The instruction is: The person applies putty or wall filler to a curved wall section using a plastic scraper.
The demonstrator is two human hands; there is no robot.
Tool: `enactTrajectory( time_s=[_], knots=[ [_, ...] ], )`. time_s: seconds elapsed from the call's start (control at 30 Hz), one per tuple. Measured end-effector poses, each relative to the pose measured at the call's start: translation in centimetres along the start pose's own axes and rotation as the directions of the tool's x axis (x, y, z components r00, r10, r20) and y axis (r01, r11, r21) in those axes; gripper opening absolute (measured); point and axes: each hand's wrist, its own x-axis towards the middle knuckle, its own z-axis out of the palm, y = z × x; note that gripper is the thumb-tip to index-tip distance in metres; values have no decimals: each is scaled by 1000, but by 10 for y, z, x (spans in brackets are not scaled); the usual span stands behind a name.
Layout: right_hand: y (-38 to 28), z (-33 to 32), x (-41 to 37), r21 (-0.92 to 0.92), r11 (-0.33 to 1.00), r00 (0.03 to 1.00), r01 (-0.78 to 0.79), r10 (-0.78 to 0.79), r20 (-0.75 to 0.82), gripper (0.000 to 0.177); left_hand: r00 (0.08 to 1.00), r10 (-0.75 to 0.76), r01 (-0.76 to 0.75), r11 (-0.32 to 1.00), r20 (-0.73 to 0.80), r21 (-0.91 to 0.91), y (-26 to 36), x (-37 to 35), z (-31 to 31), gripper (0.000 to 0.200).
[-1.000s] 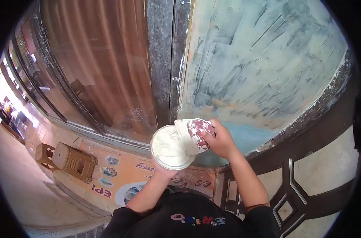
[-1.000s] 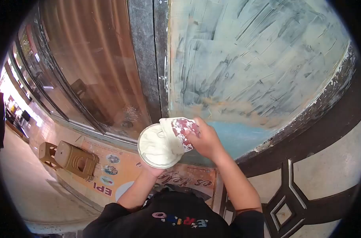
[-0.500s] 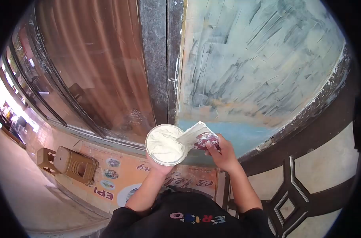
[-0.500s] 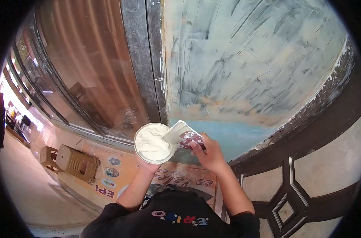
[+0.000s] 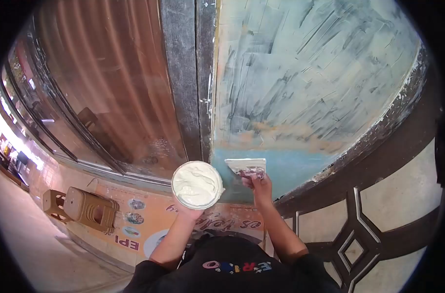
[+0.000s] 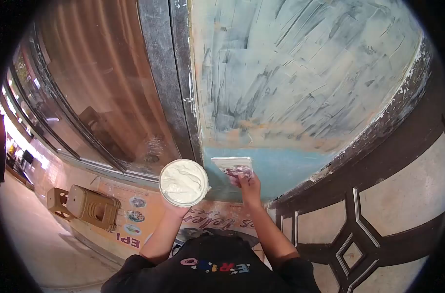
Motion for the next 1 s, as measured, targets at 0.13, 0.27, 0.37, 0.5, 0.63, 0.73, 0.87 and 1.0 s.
enactTrajectory(
  time_s=[0.13,0.27,0.37,0.5,0.63,0.73,0.87,1.0],
  knots=[
    [3,15,28,129,984,985,-124,138,-105,28,998,8,-14,994,-59,-107,10,-9,-8,74],
    [29,20,63,173,984,973,-51,88,-213,31,999,-33,31,991,-18,-132,19,-21,5,71],
    [80,-3,67,93,995,962,-45,69,-264,31,997,20,-19,1000,-73,8,24,-29,9,70],
    [126,-24,28,98,989,976,-113,129,-176,33,1000,5,-3,996,-27,89,32,-36,13,70],
    [71,6,32,60,998,976,-4,17,-217,33,994,-17,11,999,-109,-52,38,-38,13,70],
    [17,28,53,45,987,963,153,-139,-232,32,995,-54,62,992,-79,107,37,-36,9,69],
    [51,-4,64,21,999,975,26,-21,-219,28,982,-138,137,990,-129,-15,28,-31,21,68],
    [89,-33,28,49,994,978,-94,101,-181,30,985,-146,155,982,-91,111,25,-32,14,67]
  ],
)
